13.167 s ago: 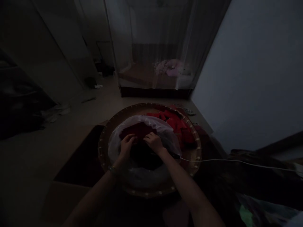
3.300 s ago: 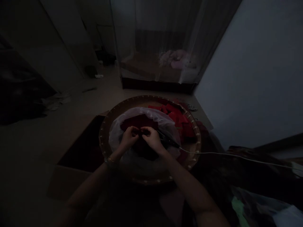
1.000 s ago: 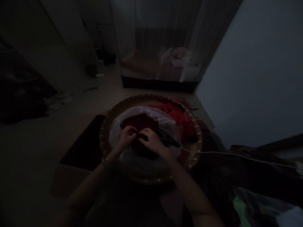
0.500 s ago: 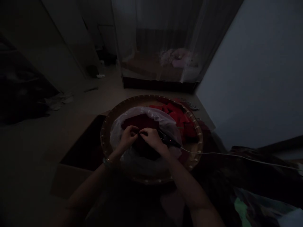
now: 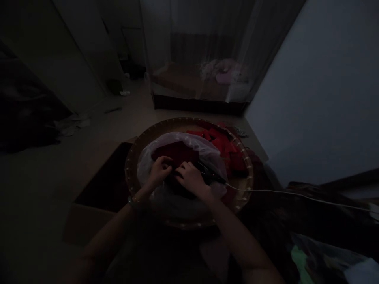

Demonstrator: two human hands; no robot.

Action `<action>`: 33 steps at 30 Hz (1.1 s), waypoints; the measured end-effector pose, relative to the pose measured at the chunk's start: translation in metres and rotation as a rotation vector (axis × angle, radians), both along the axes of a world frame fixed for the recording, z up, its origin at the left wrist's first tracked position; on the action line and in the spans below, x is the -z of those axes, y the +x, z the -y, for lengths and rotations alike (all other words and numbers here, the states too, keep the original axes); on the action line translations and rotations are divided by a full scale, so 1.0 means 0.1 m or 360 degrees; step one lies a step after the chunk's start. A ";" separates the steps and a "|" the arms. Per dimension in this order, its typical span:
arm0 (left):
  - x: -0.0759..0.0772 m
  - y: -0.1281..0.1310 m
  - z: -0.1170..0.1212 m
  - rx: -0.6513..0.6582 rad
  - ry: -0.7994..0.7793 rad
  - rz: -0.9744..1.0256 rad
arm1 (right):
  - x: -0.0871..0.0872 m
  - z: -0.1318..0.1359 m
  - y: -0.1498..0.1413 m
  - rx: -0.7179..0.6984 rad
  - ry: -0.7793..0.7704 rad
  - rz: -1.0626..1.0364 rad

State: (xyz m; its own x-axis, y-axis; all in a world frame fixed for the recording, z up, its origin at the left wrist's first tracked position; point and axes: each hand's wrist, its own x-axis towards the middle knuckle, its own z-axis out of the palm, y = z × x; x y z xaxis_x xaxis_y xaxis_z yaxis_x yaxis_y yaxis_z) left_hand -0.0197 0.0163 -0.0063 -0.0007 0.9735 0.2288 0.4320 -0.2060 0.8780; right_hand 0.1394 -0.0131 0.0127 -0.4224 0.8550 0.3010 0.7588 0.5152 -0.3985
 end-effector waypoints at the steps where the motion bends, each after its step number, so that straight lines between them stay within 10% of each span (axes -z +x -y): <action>1: 0.00 0.00 0.00 0.0007 0.0000 0.0014 | 0.00 -0.02 0.02 0.0016 -0.0056 -0.0038; 10: 0.01 -0.11 -0.01 0.0765 -0.0684 0.0333 | -0.21 -0.23 0.34 0.0240 -0.0489 -0.0868; 21: -0.03 0.03 0.17 0.0753 -0.0830 0.0382 | -0.10 -0.24 0.30 0.0447 -0.0607 -0.0989; 33: -0.02 0.14 0.13 0.0275 -0.0775 0.0764 | 0.02 -0.22 0.25 0.0401 -0.0690 -0.1232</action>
State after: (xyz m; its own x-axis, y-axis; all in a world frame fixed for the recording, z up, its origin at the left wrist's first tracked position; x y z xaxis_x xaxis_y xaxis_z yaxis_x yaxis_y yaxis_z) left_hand -0.0054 0.0033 -0.0046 0.1714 0.9604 -0.2197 -0.0296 0.2279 0.9732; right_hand 0.1642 0.0090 0.0106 -0.0227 0.9983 0.0537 0.2696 0.0578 -0.9612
